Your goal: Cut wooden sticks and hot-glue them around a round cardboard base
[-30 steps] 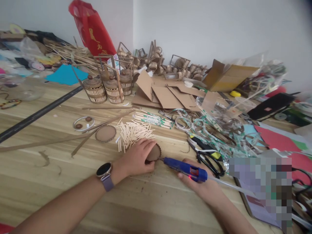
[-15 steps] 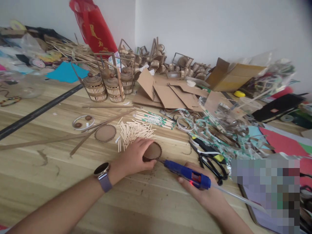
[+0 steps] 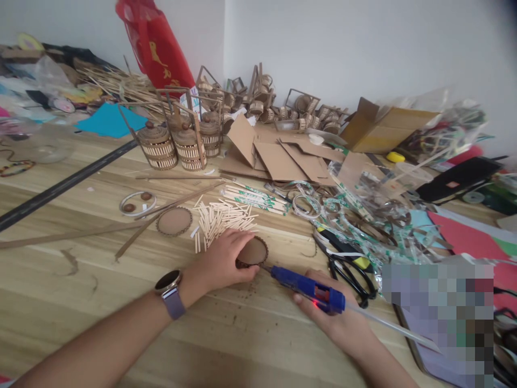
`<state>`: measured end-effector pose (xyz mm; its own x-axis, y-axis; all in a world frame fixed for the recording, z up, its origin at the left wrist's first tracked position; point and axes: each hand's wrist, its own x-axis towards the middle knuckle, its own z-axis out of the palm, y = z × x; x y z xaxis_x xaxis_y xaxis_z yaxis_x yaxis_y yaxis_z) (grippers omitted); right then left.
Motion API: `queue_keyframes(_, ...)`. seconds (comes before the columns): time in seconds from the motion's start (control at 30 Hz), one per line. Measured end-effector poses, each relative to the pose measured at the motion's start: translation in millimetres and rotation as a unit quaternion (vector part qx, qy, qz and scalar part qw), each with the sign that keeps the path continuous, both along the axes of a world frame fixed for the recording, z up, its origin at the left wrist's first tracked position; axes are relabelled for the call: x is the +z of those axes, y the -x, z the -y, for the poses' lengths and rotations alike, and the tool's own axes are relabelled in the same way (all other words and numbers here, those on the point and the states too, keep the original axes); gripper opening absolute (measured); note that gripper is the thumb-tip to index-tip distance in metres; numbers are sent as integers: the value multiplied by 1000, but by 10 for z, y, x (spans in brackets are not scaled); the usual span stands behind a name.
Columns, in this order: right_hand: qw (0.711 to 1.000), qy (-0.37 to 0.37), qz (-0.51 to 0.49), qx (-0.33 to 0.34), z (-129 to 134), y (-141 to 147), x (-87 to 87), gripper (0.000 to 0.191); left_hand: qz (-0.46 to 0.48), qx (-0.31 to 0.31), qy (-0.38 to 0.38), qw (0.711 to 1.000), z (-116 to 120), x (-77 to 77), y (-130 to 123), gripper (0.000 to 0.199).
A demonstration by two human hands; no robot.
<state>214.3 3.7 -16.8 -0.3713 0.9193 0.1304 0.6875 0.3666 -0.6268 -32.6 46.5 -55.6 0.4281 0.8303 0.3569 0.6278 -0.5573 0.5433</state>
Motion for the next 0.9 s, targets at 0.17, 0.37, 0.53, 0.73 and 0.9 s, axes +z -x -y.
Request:
queue_keyframes(0.17,1000,4,-2,-5,4,19,17,29,-8,1,3,1000,4,5,-1,56)
queue_keyframes(0.37,1000,2,1,-11,11,19,-1,29,-12,-2,-6,1000,6,12,-4,54)
queue_keyframes(0.53,1000,-7,9,-11,9,13,-6,29,-9,-5,-12,1000,7,5,-3,54)
queue_keyframes(0.73,1000,-16,4,-14,7,18,-10,30,-12,-7,-15,1000,-4,-13,3,54)
queue_keyframes(0.9,1000,-16,5,-12,7,13,-25,31,-8,-5,-5,1000,2,13,-5,53)
